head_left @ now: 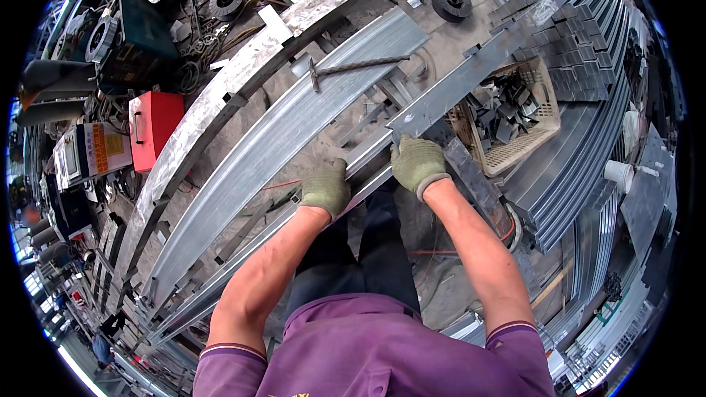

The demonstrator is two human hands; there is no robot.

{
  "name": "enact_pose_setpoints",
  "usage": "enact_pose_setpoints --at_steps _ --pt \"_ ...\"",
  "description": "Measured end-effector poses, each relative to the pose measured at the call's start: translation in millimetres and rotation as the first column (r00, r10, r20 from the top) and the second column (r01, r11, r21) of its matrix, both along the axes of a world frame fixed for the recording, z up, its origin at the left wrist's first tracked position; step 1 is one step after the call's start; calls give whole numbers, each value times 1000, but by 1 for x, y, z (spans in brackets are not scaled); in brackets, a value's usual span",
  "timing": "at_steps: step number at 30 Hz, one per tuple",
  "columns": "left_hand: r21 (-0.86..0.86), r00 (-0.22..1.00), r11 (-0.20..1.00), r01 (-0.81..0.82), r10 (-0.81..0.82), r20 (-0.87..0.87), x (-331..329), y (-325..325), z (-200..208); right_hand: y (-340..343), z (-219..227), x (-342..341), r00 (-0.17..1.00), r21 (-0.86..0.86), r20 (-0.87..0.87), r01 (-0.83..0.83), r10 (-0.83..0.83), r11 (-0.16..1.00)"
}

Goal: The person picks up a long metal frame and places it on a workbench. They position a small metal piece onto the frame and weld it in place using a handheld welding torch. The person repeats this process with additional metal pieces, welding them to the frame.

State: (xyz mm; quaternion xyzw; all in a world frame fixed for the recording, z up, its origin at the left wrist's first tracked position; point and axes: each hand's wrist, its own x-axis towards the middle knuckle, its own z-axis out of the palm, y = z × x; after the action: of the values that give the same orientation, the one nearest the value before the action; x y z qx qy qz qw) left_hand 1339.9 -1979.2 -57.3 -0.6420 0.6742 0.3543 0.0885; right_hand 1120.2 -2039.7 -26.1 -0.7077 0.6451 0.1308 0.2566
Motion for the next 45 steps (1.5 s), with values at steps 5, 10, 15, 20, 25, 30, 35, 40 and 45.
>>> enact_pose_setpoints --at_steps 5,10,15,20,25,30,35,40,45 --pt "51 998 997 -50 51 -25 -1 -3 9 -10 6 -9 990 11 23 -142 141 990" --pt "-79 996 996 -46 40 -75 3 3 6 -14 15 -3 996 83 11 -94 93 992" --pt "-53 997 997 -56 53 -54 -2 4 9 6 -11 1 985 -54 115 137 -130 989" --pt "-72 994 995 -66 60 -89 2 6 6 -7 -14 9 993 101 -31 113 -110 988" --pt "-20 993 996 -83 81 -85 1 2 10 -13 -3 12 993 144 -71 100 -91 985" --pt "-24 993 996 -89 87 -84 0 2 11 -20 3 13 994 183 -92 67 -51 981" --pt "-42 995 997 -63 59 -86 2 5 4 -27 12 9 999 192 -54 9 1 981" --pt "55 976 998 24 -12 -216 15 -15 10 -11 -6 1 995 106 20 93 -95 990" --pt "240 959 968 71 0 -284 26 -30 13 -6 -9 -1 984 90 103 135 -144 987"
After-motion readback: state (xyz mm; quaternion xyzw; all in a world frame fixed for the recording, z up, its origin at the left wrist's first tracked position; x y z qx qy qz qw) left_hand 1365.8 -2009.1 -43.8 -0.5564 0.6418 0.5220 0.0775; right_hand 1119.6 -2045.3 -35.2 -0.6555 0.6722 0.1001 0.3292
